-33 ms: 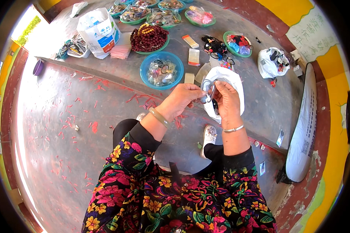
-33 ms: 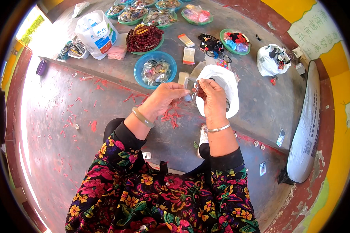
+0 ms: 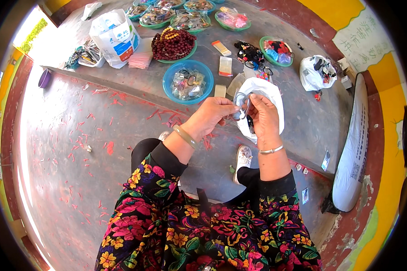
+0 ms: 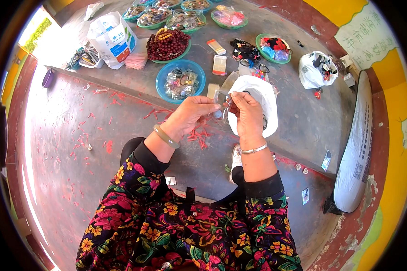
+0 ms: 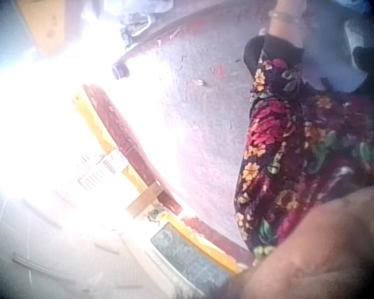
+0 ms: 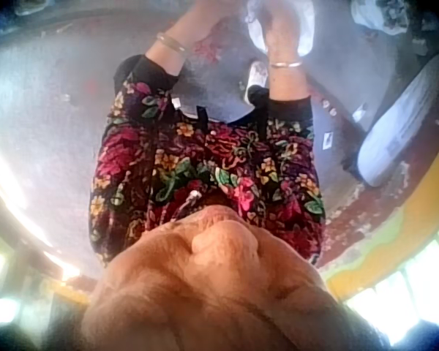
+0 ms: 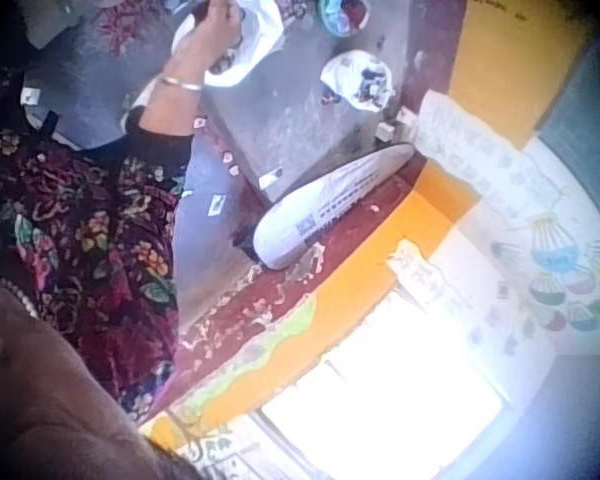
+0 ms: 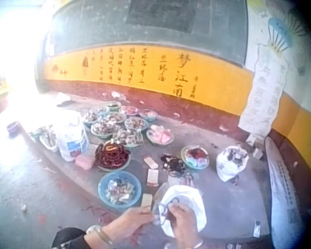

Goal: The person sits on the floor and repeatedly picks up small hair accessories from a white bag. They place each item into a small plastic bag and seal it before setting it aside.

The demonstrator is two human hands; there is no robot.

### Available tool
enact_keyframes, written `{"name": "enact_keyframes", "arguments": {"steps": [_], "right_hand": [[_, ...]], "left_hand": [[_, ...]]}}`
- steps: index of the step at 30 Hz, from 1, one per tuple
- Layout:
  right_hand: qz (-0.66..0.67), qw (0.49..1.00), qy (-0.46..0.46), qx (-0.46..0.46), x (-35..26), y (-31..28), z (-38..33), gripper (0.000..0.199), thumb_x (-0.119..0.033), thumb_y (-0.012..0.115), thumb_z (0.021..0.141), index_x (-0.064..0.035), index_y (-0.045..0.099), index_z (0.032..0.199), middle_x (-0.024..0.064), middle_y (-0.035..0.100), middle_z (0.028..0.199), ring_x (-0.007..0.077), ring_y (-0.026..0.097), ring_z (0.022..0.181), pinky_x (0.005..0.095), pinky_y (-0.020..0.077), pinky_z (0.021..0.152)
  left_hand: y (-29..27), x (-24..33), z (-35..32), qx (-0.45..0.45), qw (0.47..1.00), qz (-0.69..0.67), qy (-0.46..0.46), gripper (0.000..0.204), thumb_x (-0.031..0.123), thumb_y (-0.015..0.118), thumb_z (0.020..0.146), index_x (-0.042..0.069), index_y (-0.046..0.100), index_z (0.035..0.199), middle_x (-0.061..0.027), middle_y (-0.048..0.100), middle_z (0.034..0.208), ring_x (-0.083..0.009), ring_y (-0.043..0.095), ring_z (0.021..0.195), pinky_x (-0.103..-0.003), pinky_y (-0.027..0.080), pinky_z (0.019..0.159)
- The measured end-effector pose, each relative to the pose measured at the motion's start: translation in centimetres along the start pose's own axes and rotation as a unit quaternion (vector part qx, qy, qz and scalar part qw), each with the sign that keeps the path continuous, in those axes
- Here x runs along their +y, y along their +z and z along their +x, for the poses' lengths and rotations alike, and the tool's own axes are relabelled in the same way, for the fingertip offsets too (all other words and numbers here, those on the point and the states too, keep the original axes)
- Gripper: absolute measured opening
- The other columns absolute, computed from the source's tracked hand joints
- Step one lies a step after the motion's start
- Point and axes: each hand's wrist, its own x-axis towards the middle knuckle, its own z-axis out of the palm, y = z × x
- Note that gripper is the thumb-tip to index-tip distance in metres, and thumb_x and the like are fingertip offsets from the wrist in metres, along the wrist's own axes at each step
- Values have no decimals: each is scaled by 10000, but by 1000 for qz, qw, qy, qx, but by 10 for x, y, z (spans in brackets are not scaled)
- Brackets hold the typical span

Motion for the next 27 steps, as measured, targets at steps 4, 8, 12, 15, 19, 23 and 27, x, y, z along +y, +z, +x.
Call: {"name": "enact_keyframes", "arguments": {"steps": [4, 8, 12, 15, 19, 23, 27], "right_hand": [[-4, 1000, 6, 3, 0, 2, -1, 110, -141, 637, 828, -33, 620, 846, 37, 617, 733, 131, 595, 654, 262, 480, 628], [-10, 1000, 6, 5, -3, 7, -3, 127, -158, 651, 821, -38, 621, 849, 32, 615, 727, 115, 578, 650, 243, 458, 625], [-44, 999, -3, -12, 1, 4, 0, 137, -164, 668, 809, -36, 629, 836, 25, 616, 725, 87, 547, 642, 213, 418, 602], [-48, 999, -18, -15, 2, 3, -1, 127, -149, 676, 800, -29, 637, 813, 22, 616, 715, 74, 530, 637, 202, 400, 590], [-51, 998, -25, -2, -1, 8, -4, 110, -114, 684, 787, -11, 648, 797, 20, 614, 698, 70, 518, 631, 198, 393, 587], [-38, 999, -30, 12, 1, 7, -4, 116, -94, 694, 776, 10, 657, 813, 20, 617, 694, 67, 509, 619, 197, 393, 589], [-39, 998, -40, 6, 7, 4, -1, 124, -92, 697, 772, 16, 659, 819, 21, 619, 699, 69, 508, 612, 197, 397, 589]], "left_hand": [[0, -1, -1, 1, 1000, 3, 16, 149, 124, 625, 835, -18, 633, 883, -11, 596, 692, -34, 464, 518, -172, 338, 439], [3, 0, -2, 22, 999, 14, 34, 146, 115, 621, 834, -27, 628, 868, -13, 588, 668, -40, 467, 511, -183, 341, 437], [5, 1, -2, 44, 998, -9, 43, 132, 121, 631, 826, -1, 630, 874, 3, 577, 680, -38, 468, 527, -179, 337, 447], [8, 7, -5, 30, 999, -4, 27, 129, 136, 645, 815, 23, 629, 873, 17, 569, 694, -35, 464, 539, -173, 334, 457], [5, 4, -4, 20, 999, 36, 17, 118, 145, 658, 804, 41, 624, 847, 28, 562, 698, -33, 454, 543, -173, 331, 465], [6, 4, -3, 21, 997, 63, 26, 94, 134, 657, 802, 49, 619, 816, 31, 557, 680, -31, 445, 531, -175, 330, 468], [5, 5, -3, 15, 999, 44, 23, 80, 114, 661, 793, 57, 610, 772, 27, 557, 660, -33, 440, 517, -176, 331, 470]]}}
